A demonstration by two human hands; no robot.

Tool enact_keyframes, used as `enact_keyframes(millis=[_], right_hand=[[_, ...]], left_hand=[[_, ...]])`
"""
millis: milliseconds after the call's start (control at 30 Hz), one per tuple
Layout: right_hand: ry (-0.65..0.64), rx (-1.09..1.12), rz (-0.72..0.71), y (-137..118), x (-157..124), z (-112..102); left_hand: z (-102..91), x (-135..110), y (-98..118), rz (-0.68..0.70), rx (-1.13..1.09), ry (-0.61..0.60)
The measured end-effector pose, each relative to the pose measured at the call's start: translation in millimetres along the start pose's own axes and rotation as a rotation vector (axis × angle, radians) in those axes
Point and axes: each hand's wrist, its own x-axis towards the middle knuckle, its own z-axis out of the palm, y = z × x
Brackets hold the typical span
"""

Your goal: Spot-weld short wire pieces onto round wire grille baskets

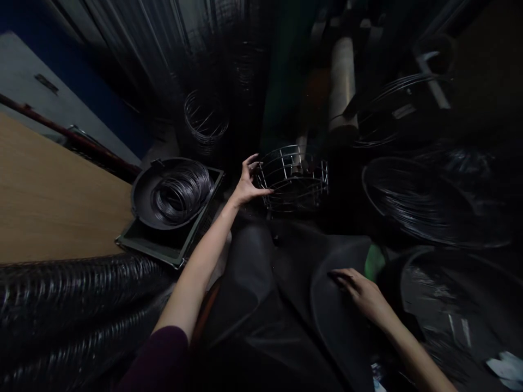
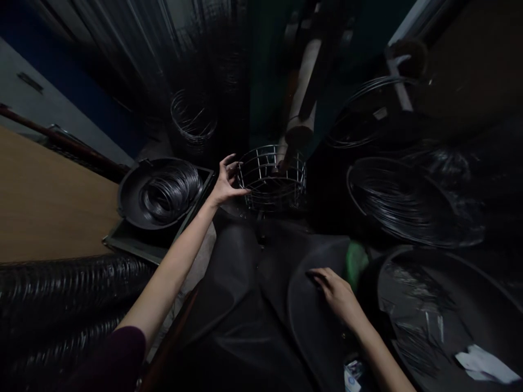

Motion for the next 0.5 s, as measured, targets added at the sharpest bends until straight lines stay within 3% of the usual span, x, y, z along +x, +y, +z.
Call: enact_keyframes(millis=[67, 133, 233, 367, 433, 500], right_hand=[[0.009, 0.009, 0.023, 7, 0, 5], [0.085, 0.046, 0.045, -7, 6, -2], [0.142, 0.186, -0.035, -62, 25, -25], [-0.099, 0.224, -0.128, -138, 68, -51], [-0.135, 0.155, -0.123, -158, 89, -54], [-0.047, -0.056, -0.154, -168, 100, -50]], left_hand=[[-5.7, -9, 15, 0.081, -0.007, 0.016], [-8.8, -20, 33, 0.148, 0.062, 0.006], [-4.7, -33, 61, 0.206, 0.263, -0.081], [11.8, -34, 89, 0.237, 0.488, -0.238], [18.9, -31, 96, 0.246, 0.542, -0.261], [22.1, -28, 99, 0.248, 0.564, -0.266]])
